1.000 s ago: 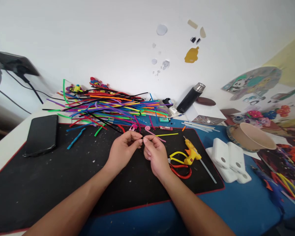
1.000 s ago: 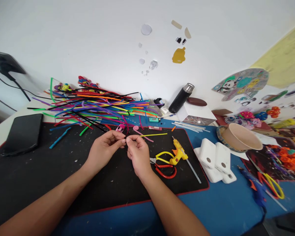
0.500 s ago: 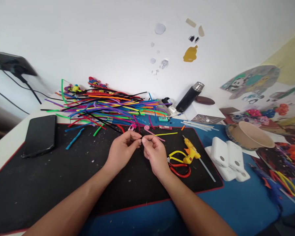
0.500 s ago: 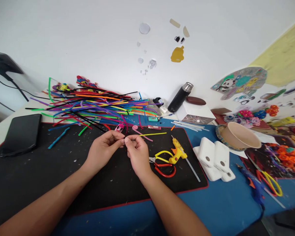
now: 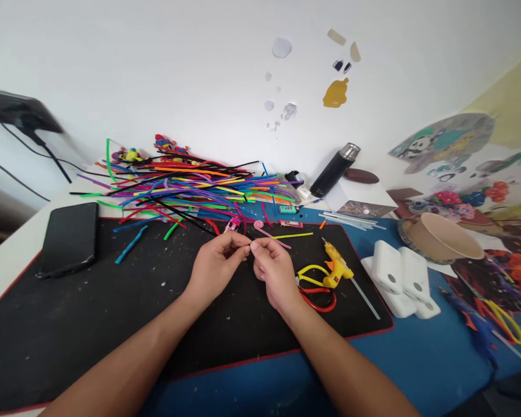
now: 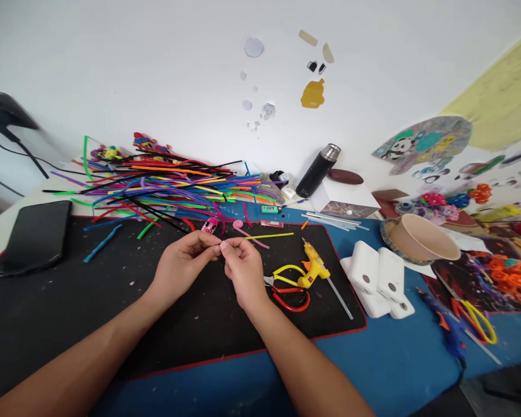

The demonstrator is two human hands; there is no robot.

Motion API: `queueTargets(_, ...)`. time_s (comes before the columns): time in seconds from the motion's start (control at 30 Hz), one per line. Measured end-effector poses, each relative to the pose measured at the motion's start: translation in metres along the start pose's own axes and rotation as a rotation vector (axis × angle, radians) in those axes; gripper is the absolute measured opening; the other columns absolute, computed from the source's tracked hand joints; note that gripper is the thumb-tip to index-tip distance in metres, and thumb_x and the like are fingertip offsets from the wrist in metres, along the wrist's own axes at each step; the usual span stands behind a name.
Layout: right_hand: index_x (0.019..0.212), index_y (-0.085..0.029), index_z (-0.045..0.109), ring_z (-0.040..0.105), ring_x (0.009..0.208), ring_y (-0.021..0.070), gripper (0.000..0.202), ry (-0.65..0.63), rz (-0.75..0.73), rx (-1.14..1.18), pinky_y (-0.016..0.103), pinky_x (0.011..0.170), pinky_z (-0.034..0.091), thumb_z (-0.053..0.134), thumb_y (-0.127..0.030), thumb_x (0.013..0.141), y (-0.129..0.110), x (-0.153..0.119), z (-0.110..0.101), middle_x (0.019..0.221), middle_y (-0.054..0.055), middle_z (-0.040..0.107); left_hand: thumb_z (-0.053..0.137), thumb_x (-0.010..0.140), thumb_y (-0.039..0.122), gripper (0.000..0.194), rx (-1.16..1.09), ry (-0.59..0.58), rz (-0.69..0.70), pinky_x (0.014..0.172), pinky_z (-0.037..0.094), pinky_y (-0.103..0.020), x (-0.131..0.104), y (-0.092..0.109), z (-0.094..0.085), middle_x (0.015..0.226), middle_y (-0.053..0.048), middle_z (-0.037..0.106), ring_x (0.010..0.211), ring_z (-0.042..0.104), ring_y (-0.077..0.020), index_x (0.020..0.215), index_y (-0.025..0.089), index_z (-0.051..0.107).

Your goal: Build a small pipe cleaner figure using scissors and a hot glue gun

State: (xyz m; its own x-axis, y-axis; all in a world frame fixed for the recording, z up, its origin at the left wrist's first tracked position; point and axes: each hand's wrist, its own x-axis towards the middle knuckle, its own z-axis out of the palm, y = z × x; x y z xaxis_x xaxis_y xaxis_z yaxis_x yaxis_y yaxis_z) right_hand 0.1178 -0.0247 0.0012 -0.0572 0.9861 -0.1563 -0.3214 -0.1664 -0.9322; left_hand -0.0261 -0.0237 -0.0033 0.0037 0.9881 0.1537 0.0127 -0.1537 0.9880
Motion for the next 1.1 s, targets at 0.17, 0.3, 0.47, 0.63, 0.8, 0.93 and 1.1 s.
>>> queueTargets(0.17,0.086,-0.019,0.067,0.027,0.042,0.0049,0.033,-0.004,0.004,0.004,0.020,0.041,0.019,0.085,-0.046,0.080,-0.0007,-0.0003,-0.0002,0.054,-0.012,0.041,0.073,0.088,0.032,0.012,0.005,-0.006,-0.016,0.074,0.057,-0.029,-0.0005,0.0004,0.0003,0.083,-0.002,0.077,0.076,0.071,-0.0175,0.091,0.020,0.077)
queueTargets(0.3,0.087,-0.019,0.068,0.026,0.043,0.0052,0.034,-0.004,0.007,0.006,0.020,0.042,0.019,0.085,-0.048,0.081,-0.0015,-0.0011,0.0007,0.052,-0.012,0.039,0.077,0.084,0.032,0.014,-0.055,0.006,-0.056,0.072,0.059,-0.029,0.0009,-0.0003,0.0008,0.080,-0.001,0.075,0.072,0.071,-0.0165,0.090,0.020,0.076)
queueTargets(0.47,0.089,-0.018,0.070,0.026,0.044,0.0058,0.037,0.002,0.003,-0.017,0.021,0.043,0.020,0.085,-0.052,0.081,-0.0031,-0.0020,0.0012,0.052,-0.012,0.037,0.083,0.079,0.035,0.022,-0.145,0.024,-0.116,0.069,0.062,-0.031,0.0038,-0.0044,-0.0002,0.080,-0.001,0.075,0.069,0.071,-0.0164,0.091,0.019,0.074)
queueTargets(0.63,0.092,-0.018,0.072,0.026,0.045,0.0061,0.034,-0.004,-0.010,-0.023,0.021,0.043,0.021,0.084,-0.048,0.083,-0.0028,-0.0025,0.0009,0.053,-0.011,0.039,0.086,0.078,0.037,0.026,-0.181,0.026,-0.141,0.070,0.063,-0.031,0.0060,-0.0049,-0.0022,0.079,-0.001,0.075,0.069,0.072,-0.0164,0.092,0.018,0.074)
queueTargets(0.8,0.093,-0.018,0.073,0.026,0.045,0.0063,0.032,-0.004,-0.012,-0.020,0.021,0.043,0.021,0.083,-0.046,0.083,-0.0030,-0.0039,0.0012,0.053,-0.012,0.037,0.086,0.077,0.037,0.028,-0.189,0.031,-0.148,0.069,0.062,-0.031,0.0067,-0.0040,-0.0026,0.078,-0.001,0.074,0.068,0.072,-0.0162,0.093,0.018,0.074)
queueTargets(0.93,0.093,-0.018,0.073,0.026,0.046,0.0065,0.032,0.008,-0.009,-0.021,0.021,0.043,0.022,0.083,-0.047,0.083,-0.0030,-0.0040,0.0000,0.054,-0.012,0.037,0.087,0.076,0.036,0.027,-0.196,0.040,-0.145,0.070,0.063,-0.031,0.0067,-0.0049,-0.0019,0.079,-0.001,0.075,0.069,0.072,-0.0163,0.093,0.018,0.075)
queueTargets(1.1,0.095,-0.018,0.073,0.025,0.045,0.0068,0.036,0.018,-0.012,-0.032,0.021,0.043,0.021,0.084,-0.050,0.082,-0.0032,-0.0024,-0.0029,0.054,-0.012,0.036,0.085,0.078,0.036,0.024,-0.166,0.046,-0.122,0.070,0.062,-0.030,0.0061,-0.0066,-0.0011,0.080,-0.002,0.075,0.069,0.071,-0.0158,0.093,0.018,0.076)
